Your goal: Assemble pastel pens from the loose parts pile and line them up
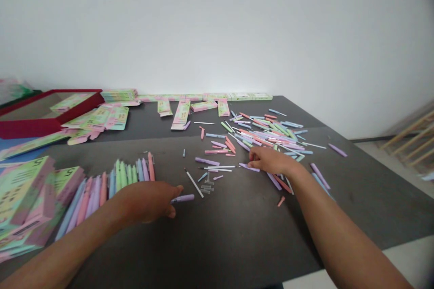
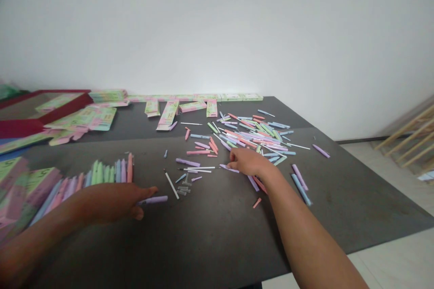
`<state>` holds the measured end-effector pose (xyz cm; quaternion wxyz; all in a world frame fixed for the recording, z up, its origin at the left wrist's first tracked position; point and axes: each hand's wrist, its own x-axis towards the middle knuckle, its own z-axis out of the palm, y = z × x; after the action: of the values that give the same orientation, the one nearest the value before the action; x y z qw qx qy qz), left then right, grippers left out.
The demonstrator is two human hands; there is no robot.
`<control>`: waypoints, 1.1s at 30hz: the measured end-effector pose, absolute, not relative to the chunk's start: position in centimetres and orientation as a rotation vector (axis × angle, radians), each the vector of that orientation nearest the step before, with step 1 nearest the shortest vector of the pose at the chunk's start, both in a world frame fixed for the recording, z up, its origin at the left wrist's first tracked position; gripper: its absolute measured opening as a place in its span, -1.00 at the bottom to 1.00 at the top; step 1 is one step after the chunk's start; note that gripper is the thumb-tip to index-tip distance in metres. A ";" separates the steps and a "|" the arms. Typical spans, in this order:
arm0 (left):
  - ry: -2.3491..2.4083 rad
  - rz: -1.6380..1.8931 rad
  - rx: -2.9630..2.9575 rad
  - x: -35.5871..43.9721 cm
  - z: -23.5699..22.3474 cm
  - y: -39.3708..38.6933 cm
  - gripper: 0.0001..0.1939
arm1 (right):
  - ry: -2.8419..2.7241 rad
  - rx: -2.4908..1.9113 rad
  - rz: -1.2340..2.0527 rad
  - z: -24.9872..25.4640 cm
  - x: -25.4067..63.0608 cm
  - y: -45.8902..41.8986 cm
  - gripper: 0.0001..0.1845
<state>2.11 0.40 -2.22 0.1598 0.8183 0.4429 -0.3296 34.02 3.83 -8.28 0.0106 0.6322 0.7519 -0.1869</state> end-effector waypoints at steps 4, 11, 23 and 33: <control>1.247 -0.973 2.333 2.1 -2.3 0.5 -0.33 | 2.314 1.937 -0.458 -8.8 32.5 3.6 -0.82; 1.195 -0.990 2.365 2.2 -2.3 0.3 -0.35 | 2.391 2.115 -0.119 -9.5 30.9 4.0 -0.77; 1.155 -1.072 2.333 2.9 -1.5 0.0 -0.37 | 2.556 1.975 -0.084 -11.1 29.0 5.8 -0.79; 1.146 -1.068 2.340 2.9 -1.8 -0.2 -0.37 | 2.760 2.108 -0.393 -10.9 33.2 5.2 -0.71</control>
<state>2.85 -0.21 -1.82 0.1622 0.8200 0.4016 -0.3742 33.24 5.21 -10.87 -0.1756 0.5937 0.7774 -0.1107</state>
